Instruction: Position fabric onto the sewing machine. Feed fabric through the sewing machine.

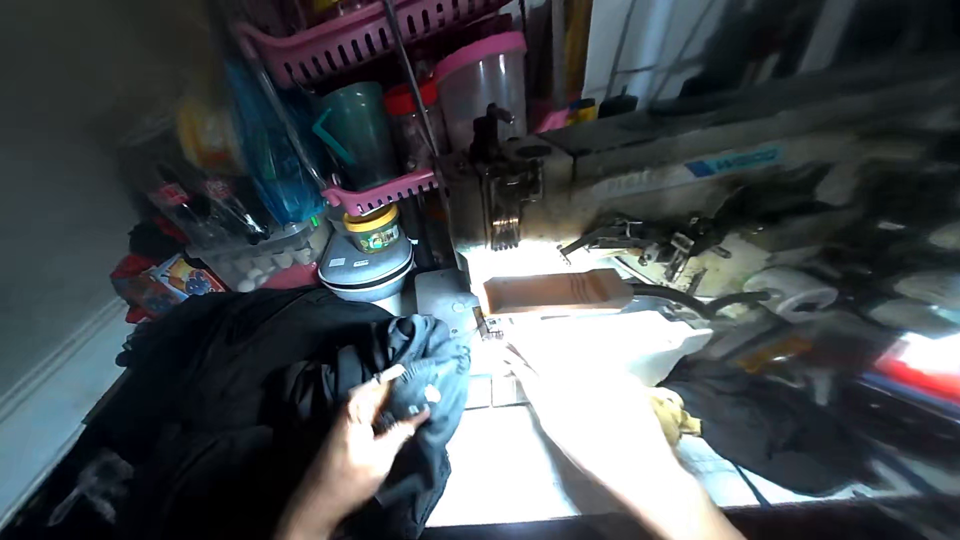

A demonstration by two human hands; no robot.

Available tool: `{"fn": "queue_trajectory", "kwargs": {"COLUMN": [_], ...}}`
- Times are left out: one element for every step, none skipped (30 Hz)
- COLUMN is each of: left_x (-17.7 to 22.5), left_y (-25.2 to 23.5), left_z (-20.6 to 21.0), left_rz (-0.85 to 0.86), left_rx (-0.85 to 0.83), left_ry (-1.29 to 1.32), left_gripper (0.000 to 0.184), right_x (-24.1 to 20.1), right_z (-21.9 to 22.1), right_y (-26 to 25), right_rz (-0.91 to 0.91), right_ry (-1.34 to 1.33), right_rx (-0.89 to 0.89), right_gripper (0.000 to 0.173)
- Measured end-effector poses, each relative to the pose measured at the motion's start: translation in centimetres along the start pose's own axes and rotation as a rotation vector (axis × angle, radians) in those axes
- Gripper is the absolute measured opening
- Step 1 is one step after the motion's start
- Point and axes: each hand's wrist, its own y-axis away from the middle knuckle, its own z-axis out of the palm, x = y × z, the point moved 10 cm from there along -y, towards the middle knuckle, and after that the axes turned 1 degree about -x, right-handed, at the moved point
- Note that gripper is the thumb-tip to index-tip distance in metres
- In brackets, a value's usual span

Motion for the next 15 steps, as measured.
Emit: {"fn": "queue_trajectory", "kwargs": {"left_x": [0.6, 0.9, 0.9, 0.8, 0.6, 0.3, 0.3, 0.4, 0.7, 1.3, 1.9, 2.5, 2.9, 2.7, 1.7], "left_y": [0.9, 1.6, 2.2, 2.6, 2.9, 3.1, 3.1, 2.9, 2.4, 1.7, 1.1, 0.4, -0.5, -1.7, -3.1], "left_z": [0.9, 2.1, 3.4, 4.7, 5.8, 6.5, 6.6, 6.2, 5.3, 4.0, 2.7, 1.7, 1.2, 1.2, 1.6], "left_rz": [0.1, 0.168, 0.206, 0.221, 0.225, 0.21, 0.196, 0.193, 0.2, 0.221, 0.246, 0.257, 0.245, 0.204, 0.135], "left_rx": [-0.038, -0.115, -0.213, -0.327, -0.447, -0.541, -0.575, -0.536, -0.429, -0.261, -0.074, 0.087, 0.195, 0.222, 0.169], "left_ry": [0.02, 0.009, -0.022, -0.069, -0.145, -0.22, -0.266, -0.288, -0.289, -0.298, -0.343, -0.427, -0.54, -0.656, -0.724], "left_gripper": [0.033, 0.033, 0.032, 0.031, 0.035, 0.045, 0.053, 0.054, 0.049, 0.042, 0.036, 0.033, 0.034, 0.042, 0.052], "right_x": [-0.5, -0.6, -0.4, -0.3, -0.1, 0.1, 0.6, 1.2, 2.0, 2.8, 3.6, 3.7, 3.2, 2.5, 1.8], "right_z": [1.3, 3.0, 4.9, 6.1, 6.6, 5.9, 4.9, 3.5, 2.0, 0.8, 0.3, 0.4, 1.0, 2.2, 3.7], "right_y": [-0.8, -1.5, -2.1, -2.7, -2.9, -3.0, -2.7, -2.1, -1.2, 0.2, 1.7, 3.0, 4.0, 4.5, 4.9], "right_rz": [-0.032, -0.041, -0.022, 0.021, 0.075, 0.087, 0.11, 0.152, 0.181, 0.233, 0.291, 0.305, 0.304, 0.326, 0.372], "right_ry": [-0.059, -0.124, -0.2, -0.247, -0.301, -0.318, -0.32, -0.331, -0.342, -0.374, -0.412, -0.448, -0.488, -0.532, -0.586], "right_rx": [-0.006, -0.026, -0.09, -0.181, -0.259, -0.249, -0.235, -0.233, -0.186, -0.132, -0.102, -0.093, -0.102, -0.154, -0.237], "right_gripper": [0.027, 0.026, 0.025, 0.025, 0.026, 0.025, 0.024, 0.025, 0.025, 0.024, 0.025, 0.028, 0.031, 0.036, 0.041]}}
